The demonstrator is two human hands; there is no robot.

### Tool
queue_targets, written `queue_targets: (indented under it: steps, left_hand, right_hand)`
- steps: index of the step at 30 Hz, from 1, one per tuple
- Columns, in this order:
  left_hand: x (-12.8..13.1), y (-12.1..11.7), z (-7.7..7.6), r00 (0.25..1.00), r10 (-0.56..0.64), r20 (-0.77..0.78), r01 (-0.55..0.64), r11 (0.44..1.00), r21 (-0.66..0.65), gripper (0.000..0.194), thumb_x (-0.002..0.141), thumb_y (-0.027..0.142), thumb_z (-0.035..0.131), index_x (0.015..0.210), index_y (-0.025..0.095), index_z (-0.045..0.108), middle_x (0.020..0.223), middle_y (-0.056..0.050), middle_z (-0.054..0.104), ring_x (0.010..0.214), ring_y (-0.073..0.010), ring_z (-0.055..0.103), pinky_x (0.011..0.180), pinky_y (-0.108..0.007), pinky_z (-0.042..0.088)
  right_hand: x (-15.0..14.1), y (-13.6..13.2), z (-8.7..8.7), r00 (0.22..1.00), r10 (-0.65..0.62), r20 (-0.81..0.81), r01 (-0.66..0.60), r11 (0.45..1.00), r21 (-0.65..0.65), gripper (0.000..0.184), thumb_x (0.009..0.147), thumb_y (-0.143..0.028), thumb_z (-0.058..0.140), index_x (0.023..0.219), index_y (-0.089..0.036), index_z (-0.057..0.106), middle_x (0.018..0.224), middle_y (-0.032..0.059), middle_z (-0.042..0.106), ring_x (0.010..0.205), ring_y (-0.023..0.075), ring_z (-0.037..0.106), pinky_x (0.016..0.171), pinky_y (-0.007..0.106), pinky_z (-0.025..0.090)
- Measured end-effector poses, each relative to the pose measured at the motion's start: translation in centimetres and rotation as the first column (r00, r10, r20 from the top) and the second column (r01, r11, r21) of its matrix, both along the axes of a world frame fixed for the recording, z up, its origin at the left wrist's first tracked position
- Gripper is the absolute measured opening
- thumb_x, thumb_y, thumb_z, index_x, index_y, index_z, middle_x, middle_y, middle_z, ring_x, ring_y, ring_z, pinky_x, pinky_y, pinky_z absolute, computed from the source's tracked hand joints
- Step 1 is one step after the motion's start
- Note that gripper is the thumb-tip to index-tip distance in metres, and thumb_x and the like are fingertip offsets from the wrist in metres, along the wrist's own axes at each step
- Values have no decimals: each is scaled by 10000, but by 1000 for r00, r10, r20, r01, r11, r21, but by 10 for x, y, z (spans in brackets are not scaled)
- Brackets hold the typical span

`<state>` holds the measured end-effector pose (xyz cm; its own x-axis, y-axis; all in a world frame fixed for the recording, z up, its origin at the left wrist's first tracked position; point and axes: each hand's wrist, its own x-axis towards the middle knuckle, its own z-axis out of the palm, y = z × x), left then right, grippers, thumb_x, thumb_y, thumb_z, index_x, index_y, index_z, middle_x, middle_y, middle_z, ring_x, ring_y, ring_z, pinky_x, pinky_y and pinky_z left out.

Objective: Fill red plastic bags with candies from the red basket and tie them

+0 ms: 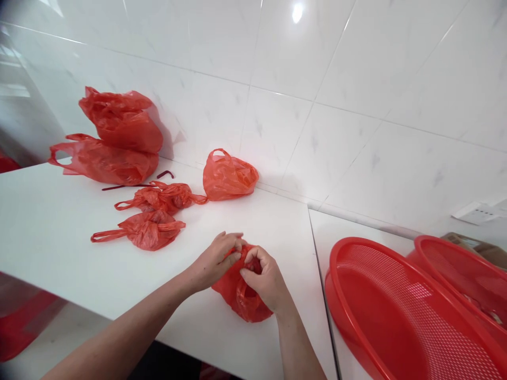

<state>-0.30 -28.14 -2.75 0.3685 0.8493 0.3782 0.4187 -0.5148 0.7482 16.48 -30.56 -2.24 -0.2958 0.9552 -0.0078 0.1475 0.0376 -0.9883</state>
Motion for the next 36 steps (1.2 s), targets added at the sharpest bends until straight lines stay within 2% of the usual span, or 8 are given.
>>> queue_targets:
  steps: [3,8,13,18,25,28,33,36]
  left_hand:
    - [2,-3,3,999,29,-23,-31,994,-107,141,844,168,359,735,216,435,705,31,552,721,-155,538,943,-459,357]
    - [3,-8,3,998,68,-4,-68,982,-175,126,846,235,377,731,216,427,766,2,558,779,-182,512,658,-308,415]
    - [1,-6,-2,999,35,-9,-36,992,-119,72,815,214,443,763,226,491,767,11,602,765,-174,541,782,-345,424]
    - [-7,-6,-13,995,18,-94,-12,998,56,85,813,184,492,736,217,510,763,30,628,699,-135,560,1028,-449,271]
    - [-56,-22,-28,981,158,-112,-118,947,299,138,815,156,543,685,206,548,940,-35,652,978,-197,570,1016,-456,291]
    - [-75,-31,-36,978,184,-103,-155,958,241,143,818,185,544,678,210,558,912,-47,649,965,-216,579,926,-427,391]
    - [-83,-40,-49,972,236,-2,-236,971,-25,82,814,277,562,885,246,591,1074,-61,624,1046,-233,569,891,-394,458]
    - [-86,-38,-56,982,186,-25,-188,967,-171,730,671,370,719,1320,289,395,1383,-105,432,1250,-302,425,986,-453,404]
  right_hand:
    - [-3,0,-2,991,-123,45,120,991,60,168,734,-183,537,867,-254,463,715,-56,518,616,121,461,570,248,386]
    - [-4,8,-14,864,-417,282,357,902,241,252,740,-213,495,968,-278,580,674,-39,561,602,149,501,566,278,395]
    - [-4,7,-11,977,-209,29,203,970,132,322,778,-214,450,1032,-270,640,1042,15,648,964,193,583,815,327,460]
    - [-2,5,-13,956,-236,-176,231,972,-48,214,812,-357,543,950,-217,627,997,62,657,858,204,615,727,342,496]
    - [26,1,-42,736,-661,143,591,732,339,179,807,-331,531,916,-217,614,1011,76,640,950,238,573,822,391,451]
    - [43,-2,-55,662,-733,154,662,669,339,189,802,-342,529,912,-218,619,1004,78,644,963,248,567,846,404,436]
    - [54,-5,-63,696,-718,-12,705,681,201,460,739,-413,638,1147,-233,525,1034,67,635,971,235,583,854,394,450]
    - [59,-5,-68,749,-658,-80,663,746,65,732,665,-445,699,1301,-249,393,1197,92,573,1128,256,526,934,427,411]
